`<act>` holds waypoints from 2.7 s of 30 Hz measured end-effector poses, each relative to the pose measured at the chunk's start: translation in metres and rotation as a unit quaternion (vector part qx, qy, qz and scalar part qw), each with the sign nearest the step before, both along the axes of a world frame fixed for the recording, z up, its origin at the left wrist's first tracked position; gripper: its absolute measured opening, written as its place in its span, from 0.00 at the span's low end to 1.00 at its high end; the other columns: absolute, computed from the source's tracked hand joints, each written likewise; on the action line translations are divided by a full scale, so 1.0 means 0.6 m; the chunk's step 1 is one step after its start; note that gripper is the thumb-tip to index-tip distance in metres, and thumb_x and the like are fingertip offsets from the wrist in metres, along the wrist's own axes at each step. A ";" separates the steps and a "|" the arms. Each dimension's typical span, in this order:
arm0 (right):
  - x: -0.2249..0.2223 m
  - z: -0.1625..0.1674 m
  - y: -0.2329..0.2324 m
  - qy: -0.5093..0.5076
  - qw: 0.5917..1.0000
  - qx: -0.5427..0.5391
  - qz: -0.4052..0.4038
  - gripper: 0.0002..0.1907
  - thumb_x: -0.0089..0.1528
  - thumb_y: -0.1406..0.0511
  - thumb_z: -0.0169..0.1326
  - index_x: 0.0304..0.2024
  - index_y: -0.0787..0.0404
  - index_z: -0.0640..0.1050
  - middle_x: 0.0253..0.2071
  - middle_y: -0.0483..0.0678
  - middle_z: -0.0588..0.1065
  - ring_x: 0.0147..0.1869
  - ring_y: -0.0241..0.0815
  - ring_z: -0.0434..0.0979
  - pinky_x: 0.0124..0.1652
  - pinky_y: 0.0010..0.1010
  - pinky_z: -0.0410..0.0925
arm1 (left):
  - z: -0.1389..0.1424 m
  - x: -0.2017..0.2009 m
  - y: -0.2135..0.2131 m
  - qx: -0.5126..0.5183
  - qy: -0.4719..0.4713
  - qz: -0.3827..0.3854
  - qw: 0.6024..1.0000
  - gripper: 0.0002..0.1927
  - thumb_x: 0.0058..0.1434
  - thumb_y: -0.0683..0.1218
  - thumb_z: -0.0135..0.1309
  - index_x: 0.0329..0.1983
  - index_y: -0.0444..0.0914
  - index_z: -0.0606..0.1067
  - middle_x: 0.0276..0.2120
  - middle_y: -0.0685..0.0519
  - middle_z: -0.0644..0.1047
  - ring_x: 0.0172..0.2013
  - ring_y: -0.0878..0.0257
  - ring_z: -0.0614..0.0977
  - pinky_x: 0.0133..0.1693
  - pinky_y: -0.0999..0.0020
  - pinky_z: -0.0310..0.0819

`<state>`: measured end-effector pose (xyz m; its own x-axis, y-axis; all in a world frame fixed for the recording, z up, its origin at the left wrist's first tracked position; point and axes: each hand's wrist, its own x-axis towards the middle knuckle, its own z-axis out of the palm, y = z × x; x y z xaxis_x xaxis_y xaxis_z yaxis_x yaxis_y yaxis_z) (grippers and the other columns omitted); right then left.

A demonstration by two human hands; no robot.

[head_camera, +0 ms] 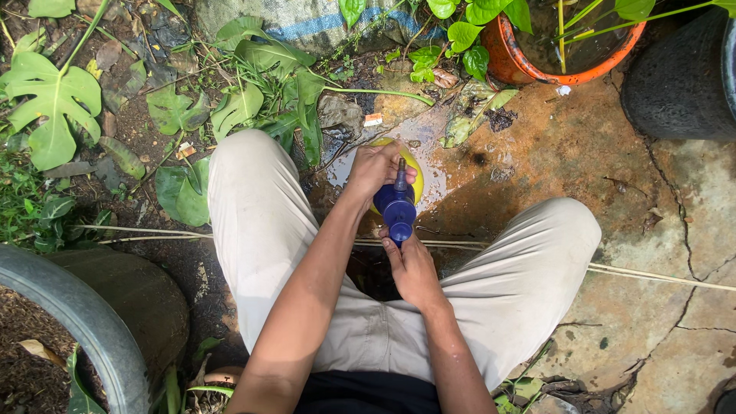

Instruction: The person sits on the ground among potted plants and repairs a yellow pump sprayer. They unscrew the blue nozzle and pump head, pull out the plunger assembly, handle the small parts, and work the pump mechanism back into the bottle.

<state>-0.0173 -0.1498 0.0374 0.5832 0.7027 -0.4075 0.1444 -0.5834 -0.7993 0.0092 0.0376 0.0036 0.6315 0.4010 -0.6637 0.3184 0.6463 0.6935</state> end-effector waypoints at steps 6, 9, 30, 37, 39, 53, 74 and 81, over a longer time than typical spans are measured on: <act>0.005 0.002 0.003 -0.006 0.999 0.016 -0.032 0.12 0.70 0.63 0.47 0.53 0.62 0.75 0.47 0.55 0.80 0.52 0.58 0.79 0.51 0.43 0.69 | 0.003 0.001 0.000 -0.004 -0.135 -0.023 0.991 0.20 0.73 0.51 0.45 0.57 0.33 0.77 0.49 0.48 0.84 0.44 0.61 0.88 0.45 0.70 0.84; 0.005 0.000 0.004 -0.009 0.999 0.013 -0.028 0.13 0.69 0.63 0.48 0.52 0.62 0.75 0.46 0.54 0.81 0.51 0.57 0.80 0.50 0.42 0.70 | 0.003 -0.028 0.005 0.085 -0.137 -0.041 0.986 0.14 0.72 0.45 0.50 0.56 0.36 0.78 0.47 0.48 0.84 0.42 0.64 0.87 0.42 0.71 0.82; 0.006 0.001 0.000 0.016 0.999 0.031 -0.037 0.15 0.69 0.62 0.48 0.54 0.64 0.74 0.47 0.56 0.80 0.52 0.57 0.80 0.52 0.42 0.69 | 0.117 -0.054 0.007 0.590 -0.070 -0.143 0.792 0.25 0.57 0.42 0.64 0.57 0.42 0.70 0.42 0.61 0.84 0.49 0.58 0.82 0.53 0.57 0.69; 0.008 0.003 0.003 0.087 0.994 -0.001 -0.072 0.14 0.68 0.63 0.48 0.53 0.61 0.76 0.41 0.52 0.80 0.41 0.46 0.77 0.45 0.35 0.69 | 0.117 -0.055 0.003 0.629 -0.061 -0.152 0.760 0.26 0.61 0.43 0.61 0.62 0.44 0.68 0.42 0.61 0.83 0.48 0.60 0.82 0.54 0.59 0.67; 0.008 0.005 0.005 0.090 0.993 0.026 -0.072 0.14 0.68 0.63 0.48 0.53 0.62 0.76 0.41 0.51 0.80 0.42 0.41 0.77 0.46 0.32 0.69 | 0.117 -0.054 0.003 0.620 -0.059 -0.154 0.767 0.26 0.61 0.43 0.61 0.62 0.44 0.68 0.42 0.60 0.82 0.49 0.60 0.81 0.52 0.59 0.66; 0.006 0.003 0.006 0.046 0.997 0.018 -0.056 0.14 0.70 0.62 0.47 0.54 0.62 0.74 0.48 0.52 0.80 0.51 0.44 0.79 0.52 0.34 0.68 | 0.118 -0.040 0.009 0.639 -0.035 -0.180 0.747 0.24 0.61 0.42 0.61 0.59 0.44 0.68 0.37 0.60 0.82 0.45 0.61 0.82 0.57 0.55 0.63; 0.025 -0.018 0.017 0.022 0.986 0.036 -0.163 0.15 0.72 0.62 0.43 0.51 0.65 0.76 0.42 0.55 0.79 0.45 0.40 0.78 0.49 0.34 0.68 | 0.079 -0.034 0.009 0.528 -0.059 -0.138 0.836 0.26 0.57 0.47 0.67 0.53 0.40 0.67 0.48 0.52 0.81 0.36 0.58 0.88 0.34 0.60 0.81; 0.057 0.068 0.085 -0.208 0.950 0.147 -0.181 0.11 0.69 0.62 0.52 0.45 0.65 0.73 0.33 0.54 0.75 0.30 0.47 0.75 0.30 0.37 0.68 | 0.055 -0.026 -0.017 0.584 -0.094 -0.009 0.806 0.22 0.57 0.39 0.66 0.50 0.38 0.69 0.46 0.50 0.81 0.36 0.58 0.86 0.35 0.64 0.80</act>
<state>0.0167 -0.0990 0.0783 0.8755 0.4739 0.0943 0.3163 -0.4146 -0.8533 -0.0065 0.0273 0.0367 0.6896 0.6728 0.2680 0.1397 -0.4866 0.8624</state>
